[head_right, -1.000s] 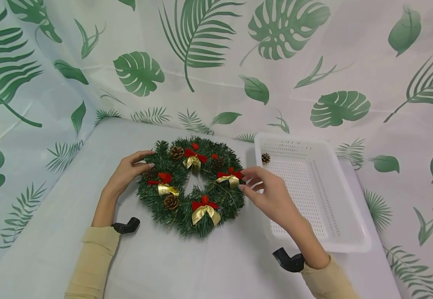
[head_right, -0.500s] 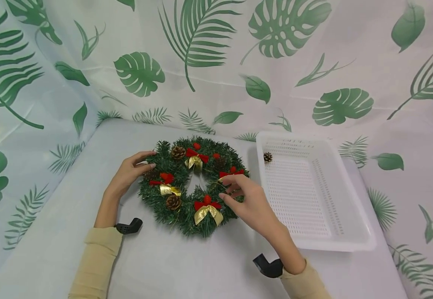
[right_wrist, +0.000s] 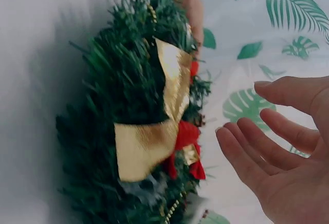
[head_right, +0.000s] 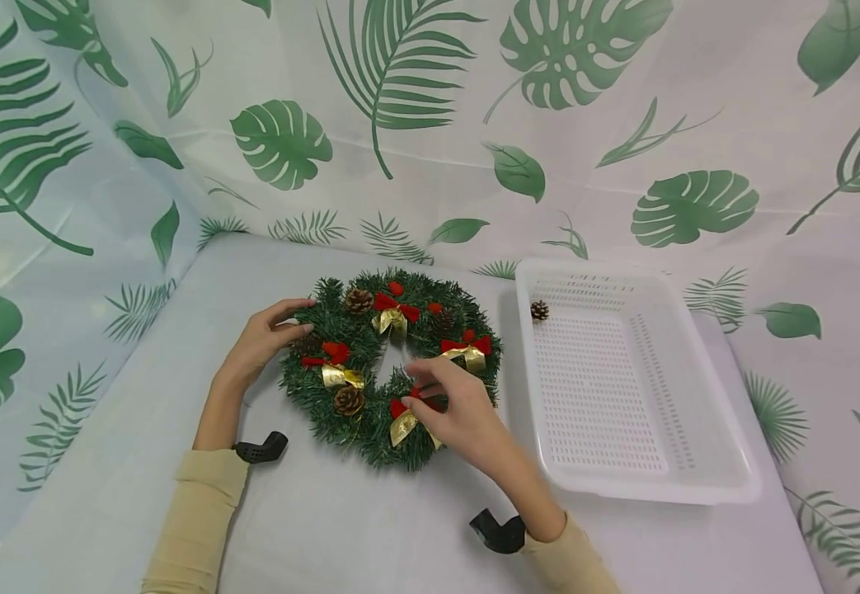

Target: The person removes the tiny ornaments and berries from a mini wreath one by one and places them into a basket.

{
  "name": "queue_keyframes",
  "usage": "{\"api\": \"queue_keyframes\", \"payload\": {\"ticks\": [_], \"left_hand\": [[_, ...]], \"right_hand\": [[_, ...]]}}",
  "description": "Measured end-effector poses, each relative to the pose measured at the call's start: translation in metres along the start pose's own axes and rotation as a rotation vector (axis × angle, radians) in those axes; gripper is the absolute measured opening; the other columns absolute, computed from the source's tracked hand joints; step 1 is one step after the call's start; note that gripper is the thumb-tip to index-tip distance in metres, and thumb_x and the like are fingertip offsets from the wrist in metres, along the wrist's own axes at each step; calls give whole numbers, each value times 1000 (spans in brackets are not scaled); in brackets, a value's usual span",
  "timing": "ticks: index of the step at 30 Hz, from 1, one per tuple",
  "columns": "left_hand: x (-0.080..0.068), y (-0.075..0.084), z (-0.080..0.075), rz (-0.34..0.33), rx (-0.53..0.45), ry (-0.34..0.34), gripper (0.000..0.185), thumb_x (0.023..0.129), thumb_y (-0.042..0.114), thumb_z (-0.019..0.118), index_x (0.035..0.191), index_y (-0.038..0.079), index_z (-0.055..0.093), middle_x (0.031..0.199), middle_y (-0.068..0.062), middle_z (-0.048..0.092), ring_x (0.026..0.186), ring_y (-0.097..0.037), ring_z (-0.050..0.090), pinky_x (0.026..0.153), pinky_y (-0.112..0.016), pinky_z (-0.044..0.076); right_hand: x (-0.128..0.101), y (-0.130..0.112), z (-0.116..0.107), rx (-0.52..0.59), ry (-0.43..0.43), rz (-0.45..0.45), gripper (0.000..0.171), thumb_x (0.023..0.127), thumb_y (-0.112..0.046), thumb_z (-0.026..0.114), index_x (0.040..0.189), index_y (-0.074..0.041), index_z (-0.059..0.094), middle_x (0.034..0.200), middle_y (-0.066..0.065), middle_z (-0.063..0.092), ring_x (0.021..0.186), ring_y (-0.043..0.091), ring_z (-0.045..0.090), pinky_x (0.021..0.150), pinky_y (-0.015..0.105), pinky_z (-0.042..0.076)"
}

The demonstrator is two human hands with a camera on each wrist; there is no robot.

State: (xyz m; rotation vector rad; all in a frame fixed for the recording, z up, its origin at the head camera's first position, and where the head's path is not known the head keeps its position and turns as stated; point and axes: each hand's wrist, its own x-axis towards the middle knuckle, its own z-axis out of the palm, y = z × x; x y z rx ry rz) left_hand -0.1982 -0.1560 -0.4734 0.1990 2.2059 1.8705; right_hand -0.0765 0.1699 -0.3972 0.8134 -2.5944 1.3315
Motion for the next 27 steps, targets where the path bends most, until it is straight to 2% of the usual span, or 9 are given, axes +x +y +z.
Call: {"api": "queue_keyframes", "payload": {"ticks": [5, 14, 21, 27], "left_hand": [[0, 0, 0, -1, 10, 4, 48, 102, 21, 66, 149, 17, 56, 164, -11, 36, 134, -36, 57, 95, -45, 47], [0, -1, 0, -5, 13, 14, 51, 102, 22, 67, 150, 15, 54, 165, -11, 36, 138, -38, 53, 107, -57, 44], [0, -2, 0, -3, 13, 19, 51, 101, 23, 68, 150, 16, 54, 165, -11, 36, 139, -38, 53, 108, -57, 44], [0, 0, 0, 2, 24, 24, 50, 101, 22, 68, 149, 18, 55, 163, -11, 39, 135, -38, 56, 98, -48, 48]], "right_hand": [[6, 0, 16, -41, -7, -71, 41, 86, 4, 80, 124, 0, 65, 115, 16, 71, 100, 31, 72, 84, 41, 61], [20, -2, 39, -68, -74, -145, 37, 89, -2, 79, 124, 0, 66, 118, 13, 69, 103, 30, 70, 83, 42, 60], [25, -3, 53, -68, -118, -146, 39, 90, -4, 79, 125, 0, 65, 123, 13, 67, 105, 29, 69, 85, 40, 60], [26, -3, 62, -108, -149, -135, 38, 91, -6, 78, 126, -2, 64, 126, 11, 65, 114, 27, 66, 92, 42, 58]]}}
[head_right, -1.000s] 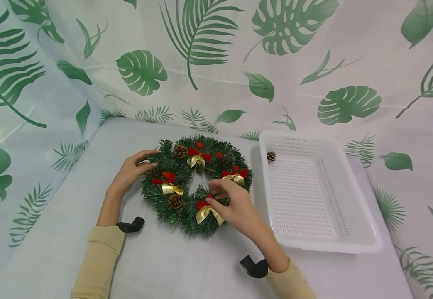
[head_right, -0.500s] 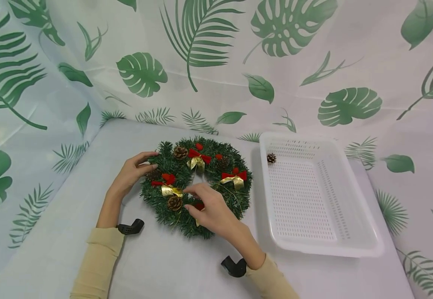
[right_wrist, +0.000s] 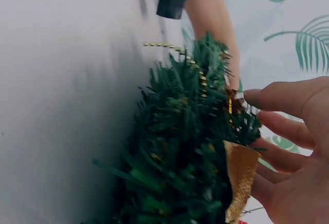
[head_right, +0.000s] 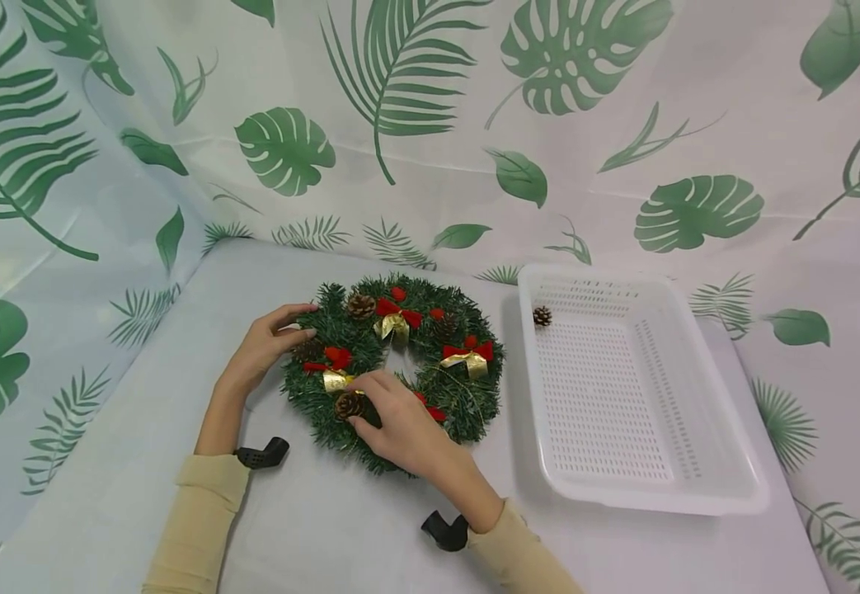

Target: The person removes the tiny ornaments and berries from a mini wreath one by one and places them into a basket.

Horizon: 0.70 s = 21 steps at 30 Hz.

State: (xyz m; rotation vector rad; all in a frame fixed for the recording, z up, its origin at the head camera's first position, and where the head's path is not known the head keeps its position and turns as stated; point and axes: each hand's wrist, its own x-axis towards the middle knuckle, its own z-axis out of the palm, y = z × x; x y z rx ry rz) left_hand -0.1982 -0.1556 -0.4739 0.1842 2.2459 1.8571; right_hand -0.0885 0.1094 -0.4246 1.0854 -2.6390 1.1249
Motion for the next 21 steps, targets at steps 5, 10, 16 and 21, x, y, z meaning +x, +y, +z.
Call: {"api": "queue_keyframes", "payload": {"ticks": [5, 10, 16, 21], "left_hand": [[0, 0, 1, -7, -2, 5, 48, 101, 22, 68, 148, 19, 57, 162, -10, 41, 134, -36, 58, 94, -43, 50], [1, 0, 1, -1, -2, 6, 48, 101, 22, 68, 148, 18, 57, 161, -11, 42, 131, -36, 60, 89, -41, 49], [2, -1, 2, -3, -3, 7, 47, 101, 23, 69, 147, 19, 58, 159, -9, 44, 130, -35, 61, 91, -43, 50], [1, -1, 1, -8, 0, 7, 47, 100, 24, 69, 146, 20, 58, 159, -10, 44, 130, -36, 60, 93, -44, 50]], "right_hand": [[1, -1, 6, -36, -32, 17, 38, 93, -9, 77, 128, -3, 64, 128, 9, 63, 117, 24, 64, 94, 38, 57], [2, 0, 9, -60, -46, 18, 39, 93, -8, 77, 129, -3, 63, 128, 9, 64, 118, 24, 64, 95, 37, 57], [2, 3, 13, -83, -61, 1, 39, 93, -7, 77, 129, -3, 64, 127, 10, 64, 116, 24, 64, 93, 35, 57], [3, 4, 17, -115, -43, -27, 38, 91, -6, 78, 126, -3, 65, 126, 11, 65, 116, 25, 64, 93, 35, 57]]}}
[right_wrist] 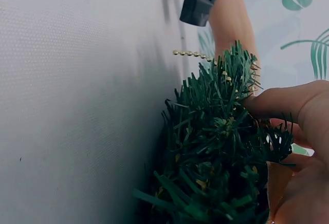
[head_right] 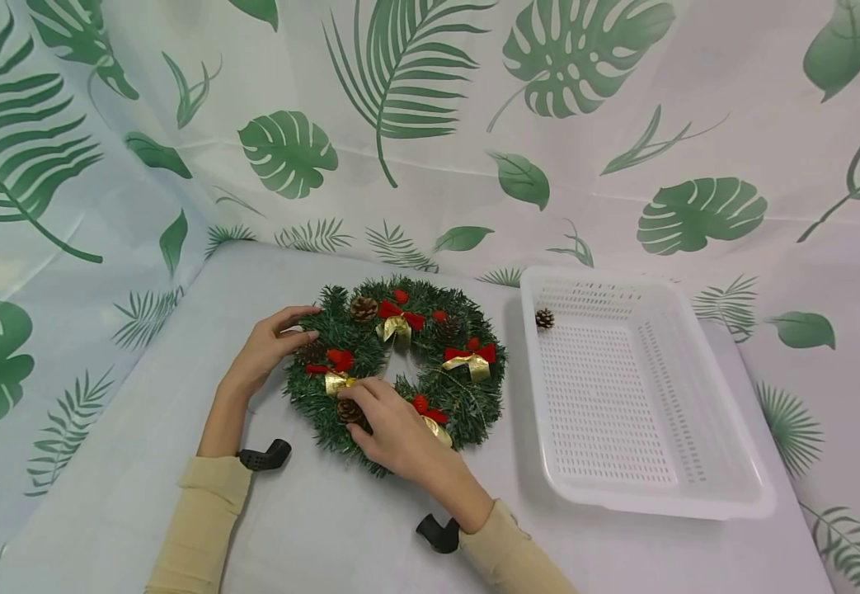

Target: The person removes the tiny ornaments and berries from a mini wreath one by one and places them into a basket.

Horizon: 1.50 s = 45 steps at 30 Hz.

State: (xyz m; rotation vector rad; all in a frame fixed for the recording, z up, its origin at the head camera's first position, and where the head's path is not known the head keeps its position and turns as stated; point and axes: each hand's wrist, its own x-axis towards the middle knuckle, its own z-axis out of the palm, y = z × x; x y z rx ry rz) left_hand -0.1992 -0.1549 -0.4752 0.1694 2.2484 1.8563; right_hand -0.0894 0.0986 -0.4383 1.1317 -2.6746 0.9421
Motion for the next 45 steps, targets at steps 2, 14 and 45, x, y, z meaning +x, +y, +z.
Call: {"api": "queue_keyframes", "payload": {"ticks": [2, 14, 45], "left_hand": [[0, 0, 0, 0, -2, -2, 47, 101, 24, 69, 147, 20, 58, 160, -9, 44, 131, -36, 60, 93, -45, 50], [-1, -1, 1, 6, -13, -11, 50, 101, 25, 68, 149, 17, 56, 162, -10, 41, 134, -38, 57, 102, -52, 47], [-4, 2, 2, 3, -6, -13, 49, 102, 21, 66, 149, 16, 55, 164, -12, 37, 137, -39, 54, 103, -54, 46]], "right_hand": [[0, 0, 1, -15, 18, -14, 38, 91, -5, 79, 126, -3, 65, 125, 11, 65, 116, 25, 64, 93, 35, 57], [-1, -1, 2, -53, 49, -31, 39, 91, -8, 79, 127, -3, 66, 126, 12, 66, 116, 26, 65, 92, 36, 58], [-4, -2, -15, -9, 206, -98, 41, 88, -1, 80, 127, 1, 67, 126, 15, 65, 112, 25, 67, 87, 31, 58]]}}
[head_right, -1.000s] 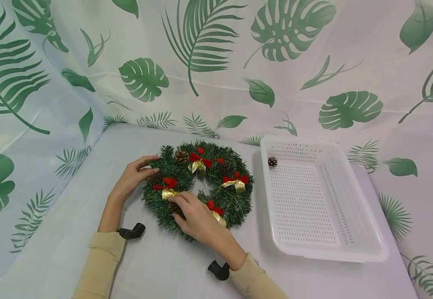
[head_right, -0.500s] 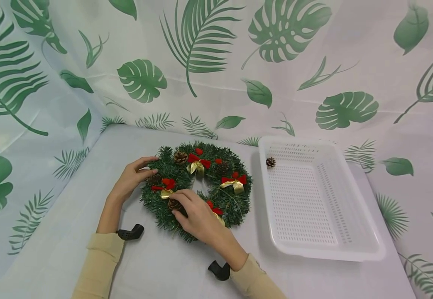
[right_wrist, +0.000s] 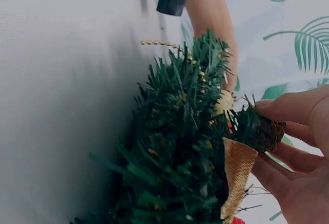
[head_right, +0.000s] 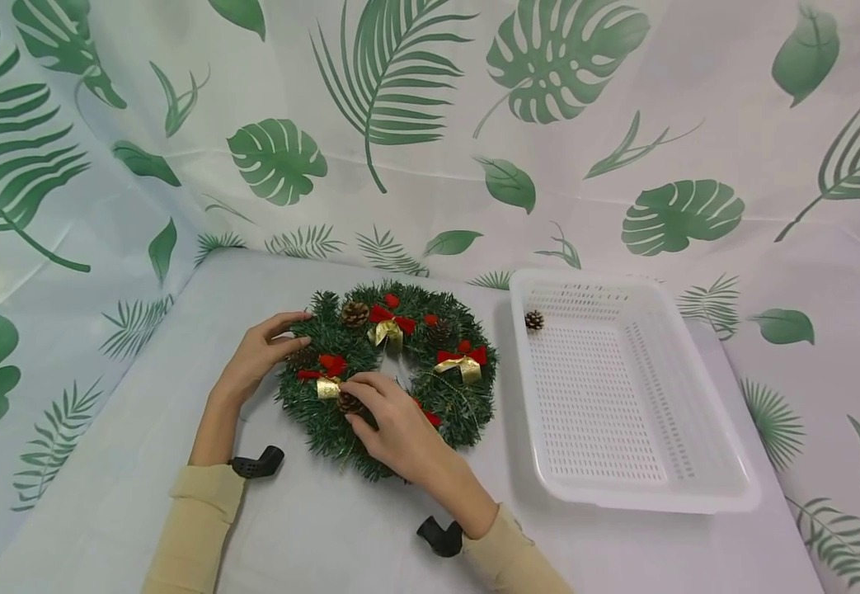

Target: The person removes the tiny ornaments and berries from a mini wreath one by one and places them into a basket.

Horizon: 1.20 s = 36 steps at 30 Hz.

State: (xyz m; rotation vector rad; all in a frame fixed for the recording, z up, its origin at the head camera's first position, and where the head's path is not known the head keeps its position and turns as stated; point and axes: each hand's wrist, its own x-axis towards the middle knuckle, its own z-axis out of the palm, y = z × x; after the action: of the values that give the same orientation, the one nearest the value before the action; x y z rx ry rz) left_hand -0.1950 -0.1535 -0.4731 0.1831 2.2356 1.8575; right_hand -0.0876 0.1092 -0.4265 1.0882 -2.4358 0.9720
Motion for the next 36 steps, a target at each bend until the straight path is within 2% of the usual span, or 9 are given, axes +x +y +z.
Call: {"api": "queue_keyframes", "payload": {"ticks": [4, 13, 20, 27, 33, 36], "left_hand": [[1, -1, -1, -1, -3, -4, 50, 102, 23, 67, 149, 17, 55, 164, -12, 36, 139, -39, 53, 107, -57, 45], [0, -1, -2, -8, -15, -9, 51, 101, 23, 68, 150, 15, 54, 165, -13, 34, 141, -40, 50, 111, -60, 41], [0, 1, -1, -18, -8, -7, 51, 101, 22, 68, 150, 16, 54, 164, -13, 36, 138, -40, 53, 109, -59, 43], [0, 0, -1, -12, -11, -10, 52, 101, 23, 68, 151, 16, 54, 165, -13, 35, 138, -40, 53, 109, -58, 43], [0, -1, -2, -11, -6, -7, 51, 102, 22, 67, 151, 16, 53, 165, -14, 35, 140, -40, 51, 111, -59, 42], [0, -2, -2, -8, -1, -7, 52, 102, 22, 67, 151, 15, 53, 165, -15, 34, 140, -41, 50, 110, -60, 42]], "right_hand": [[-1, 1, -4, -5, 11, -9, 42, 87, 0, 81, 126, 2, 67, 125, 17, 65, 111, 26, 68, 87, 32, 58], [-4, 1, -12, -2, 26, 6, 42, 88, 1, 79, 127, 2, 67, 127, 20, 65, 109, 28, 69, 74, 27, 56], [-6, 3, -16, 22, 56, -8, 42, 86, 2, 80, 126, 2, 66, 124, 19, 66, 93, 22, 70, 60, 24, 53], [-8, 3, -22, 20, 69, -10, 42, 86, 2, 80, 126, 1, 66, 122, 14, 67, 100, 21, 71, 70, 24, 57], [-10, 4, -26, 10, 72, 13, 40, 87, 1, 80, 125, 2, 66, 121, 14, 67, 71, 11, 64, 59, 17, 50], [-11, 4, -28, -7, 77, 21, 42, 87, 0, 80, 126, 1, 66, 121, 14, 68, 74, 13, 66, 58, 20, 50]]}}
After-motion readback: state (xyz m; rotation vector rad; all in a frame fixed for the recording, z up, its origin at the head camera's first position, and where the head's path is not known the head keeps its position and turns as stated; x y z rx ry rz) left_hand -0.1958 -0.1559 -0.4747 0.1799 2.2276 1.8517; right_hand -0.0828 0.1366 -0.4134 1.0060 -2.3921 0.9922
